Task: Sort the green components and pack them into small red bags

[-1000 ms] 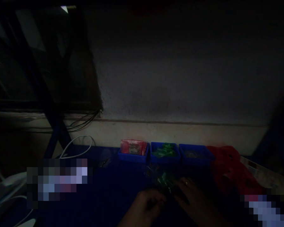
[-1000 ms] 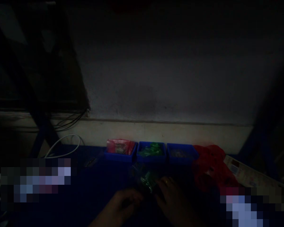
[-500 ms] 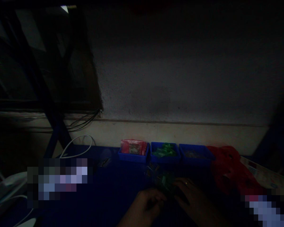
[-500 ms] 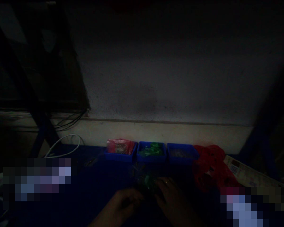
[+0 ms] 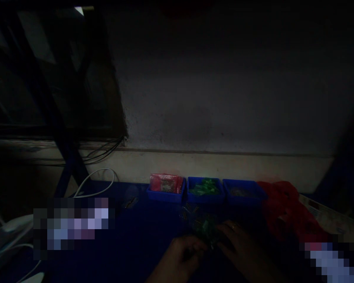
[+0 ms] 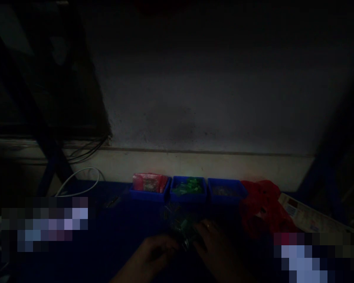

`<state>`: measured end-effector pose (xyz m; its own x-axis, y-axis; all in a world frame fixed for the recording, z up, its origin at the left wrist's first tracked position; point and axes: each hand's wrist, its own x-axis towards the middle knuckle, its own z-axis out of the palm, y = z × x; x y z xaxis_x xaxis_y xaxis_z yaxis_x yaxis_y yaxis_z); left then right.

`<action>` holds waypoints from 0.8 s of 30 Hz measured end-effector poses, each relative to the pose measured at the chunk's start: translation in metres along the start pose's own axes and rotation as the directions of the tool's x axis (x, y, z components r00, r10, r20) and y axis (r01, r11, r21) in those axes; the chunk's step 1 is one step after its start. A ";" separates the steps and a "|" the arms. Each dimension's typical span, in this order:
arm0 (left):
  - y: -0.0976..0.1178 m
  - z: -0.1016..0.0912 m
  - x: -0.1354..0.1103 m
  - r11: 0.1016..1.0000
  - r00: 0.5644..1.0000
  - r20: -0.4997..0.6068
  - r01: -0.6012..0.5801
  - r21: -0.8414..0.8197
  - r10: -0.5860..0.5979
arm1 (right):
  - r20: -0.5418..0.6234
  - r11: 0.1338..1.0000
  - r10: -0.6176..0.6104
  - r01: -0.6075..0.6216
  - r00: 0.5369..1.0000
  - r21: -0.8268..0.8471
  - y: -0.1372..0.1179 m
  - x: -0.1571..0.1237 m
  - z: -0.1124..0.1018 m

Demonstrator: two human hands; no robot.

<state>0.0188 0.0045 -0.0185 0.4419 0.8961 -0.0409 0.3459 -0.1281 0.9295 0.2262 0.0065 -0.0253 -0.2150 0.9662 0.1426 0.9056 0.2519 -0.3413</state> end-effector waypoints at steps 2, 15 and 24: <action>-0.004 0.000 0.000 1.000 1.000 -0.002 -0.006 0.002 0.006 | 0.010 1.000 -0.013 0.013 1.000 0.000 0.000 0.000 -0.001; 0.007 0.000 0.000 0.999 1.000 0.000 0.012 0.045 -0.012 | -0.098 0.991 -0.133 0.135 0.986 0.016 0.004 0.002 0.002; -0.001 -0.001 0.001 1.000 1.000 0.006 -0.013 0.026 0.013 | -0.095 0.987 -0.158 0.157 0.983 -0.020 0.003 0.004 -0.001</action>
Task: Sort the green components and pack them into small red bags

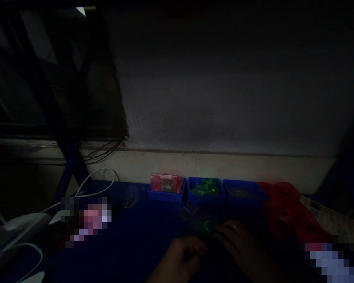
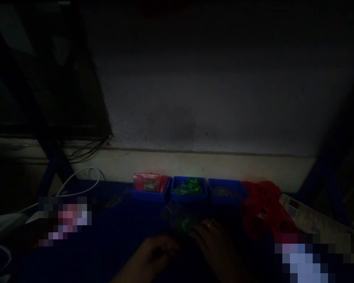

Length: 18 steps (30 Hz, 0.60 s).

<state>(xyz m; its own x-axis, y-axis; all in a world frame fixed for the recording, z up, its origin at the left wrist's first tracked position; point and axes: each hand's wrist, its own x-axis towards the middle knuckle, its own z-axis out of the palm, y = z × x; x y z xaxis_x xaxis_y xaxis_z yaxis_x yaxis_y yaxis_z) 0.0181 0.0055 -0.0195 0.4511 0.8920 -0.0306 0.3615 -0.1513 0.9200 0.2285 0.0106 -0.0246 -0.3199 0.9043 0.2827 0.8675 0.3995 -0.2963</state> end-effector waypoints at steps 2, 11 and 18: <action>0.003 0.000 -0.001 1.000 1.000 0.005 -0.001 0.006 0.001 | 0.000 1.000 -0.015 0.015 1.000 -0.014 0.000 0.001 -0.003; 0.011 -0.002 0.002 0.988 0.998 -0.056 -0.021 -0.156 0.012 | -0.046 0.994 -0.005 0.010 0.999 0.108 -0.003 -0.001 -0.011; 0.017 -0.002 0.001 0.957 0.998 -0.057 -0.046 -0.286 0.031 | 0.012 0.829 0.260 -0.230 0.965 0.509 -0.015 -0.007 -0.005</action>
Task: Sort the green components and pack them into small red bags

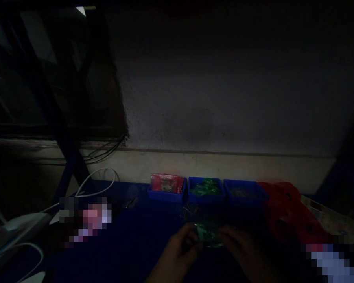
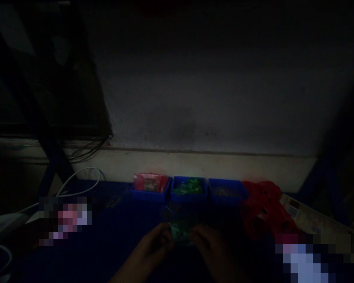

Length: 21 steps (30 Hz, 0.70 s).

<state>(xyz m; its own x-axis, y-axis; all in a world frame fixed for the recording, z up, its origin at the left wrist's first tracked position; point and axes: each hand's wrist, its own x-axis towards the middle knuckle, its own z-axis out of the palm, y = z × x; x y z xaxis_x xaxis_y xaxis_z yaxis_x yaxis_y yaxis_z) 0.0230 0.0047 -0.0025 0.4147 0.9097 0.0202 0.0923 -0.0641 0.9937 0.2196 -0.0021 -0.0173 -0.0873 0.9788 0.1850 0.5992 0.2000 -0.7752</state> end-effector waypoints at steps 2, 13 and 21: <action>0.005 0.001 -0.001 0.999 0.997 0.079 -0.013 -0.036 0.016 | 0.034 0.994 0.065 -0.068 0.997 0.085 0.000 -0.003 0.001; 0.002 0.000 -0.001 1.000 0.992 0.124 -0.014 -0.006 0.014 | 0.220 0.913 0.148 -0.219 0.964 0.345 -0.004 -0.002 0.001; -0.002 -0.002 -0.003 0.998 0.996 0.081 0.033 0.061 -0.038 | 0.158 0.920 0.230 -0.268 0.960 0.287 -0.012 -0.008 -0.002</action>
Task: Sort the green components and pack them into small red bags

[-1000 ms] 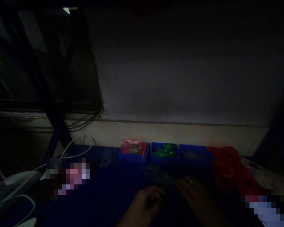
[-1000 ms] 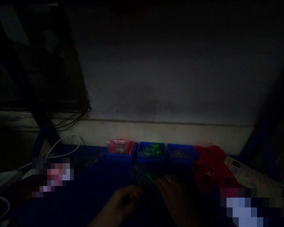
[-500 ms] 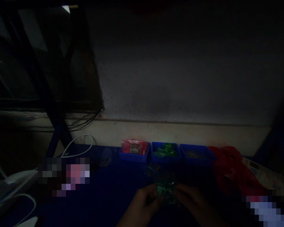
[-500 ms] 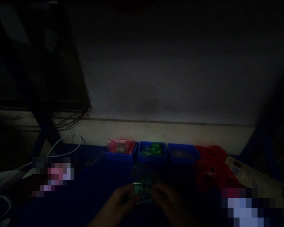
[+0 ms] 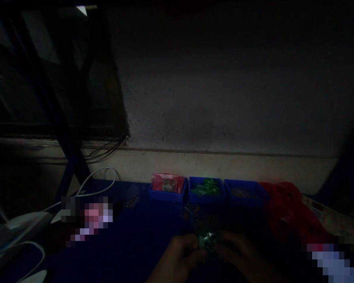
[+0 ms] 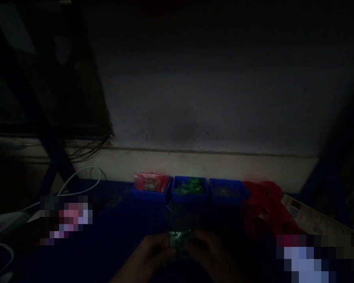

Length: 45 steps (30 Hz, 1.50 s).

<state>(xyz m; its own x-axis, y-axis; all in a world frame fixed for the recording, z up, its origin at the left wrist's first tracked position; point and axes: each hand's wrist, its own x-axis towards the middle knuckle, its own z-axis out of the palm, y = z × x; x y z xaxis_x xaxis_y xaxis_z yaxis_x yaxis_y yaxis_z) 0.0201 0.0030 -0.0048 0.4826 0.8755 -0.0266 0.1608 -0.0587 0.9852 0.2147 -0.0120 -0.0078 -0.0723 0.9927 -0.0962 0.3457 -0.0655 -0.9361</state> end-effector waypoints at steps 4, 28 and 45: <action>-0.001 0.001 0.001 1.000 1.000 0.012 -0.010 -0.019 0.010 | 0.054 1.000 -0.016 0.016 0.998 -0.001 -0.004 0.002 0.000; 0.003 0.002 0.002 1.000 1.000 -0.017 0.000 0.002 0.000 | 0.040 0.999 0.021 -0.022 0.999 0.027 0.002 0.003 0.000; 0.012 0.002 -0.001 1.000 0.999 -0.031 -0.010 0.000 0.010 | 0.048 1.000 -0.011 0.011 0.999 -0.009 0.004 0.004 0.001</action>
<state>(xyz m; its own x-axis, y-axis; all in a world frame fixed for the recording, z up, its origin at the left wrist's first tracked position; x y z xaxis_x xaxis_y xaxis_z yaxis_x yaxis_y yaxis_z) 0.0233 0.0001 0.0070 0.4568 0.8895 -0.0114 0.1555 -0.0673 0.9855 0.2152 -0.0082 -0.0121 -0.1206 0.9874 -0.1024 0.3535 -0.0537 -0.9339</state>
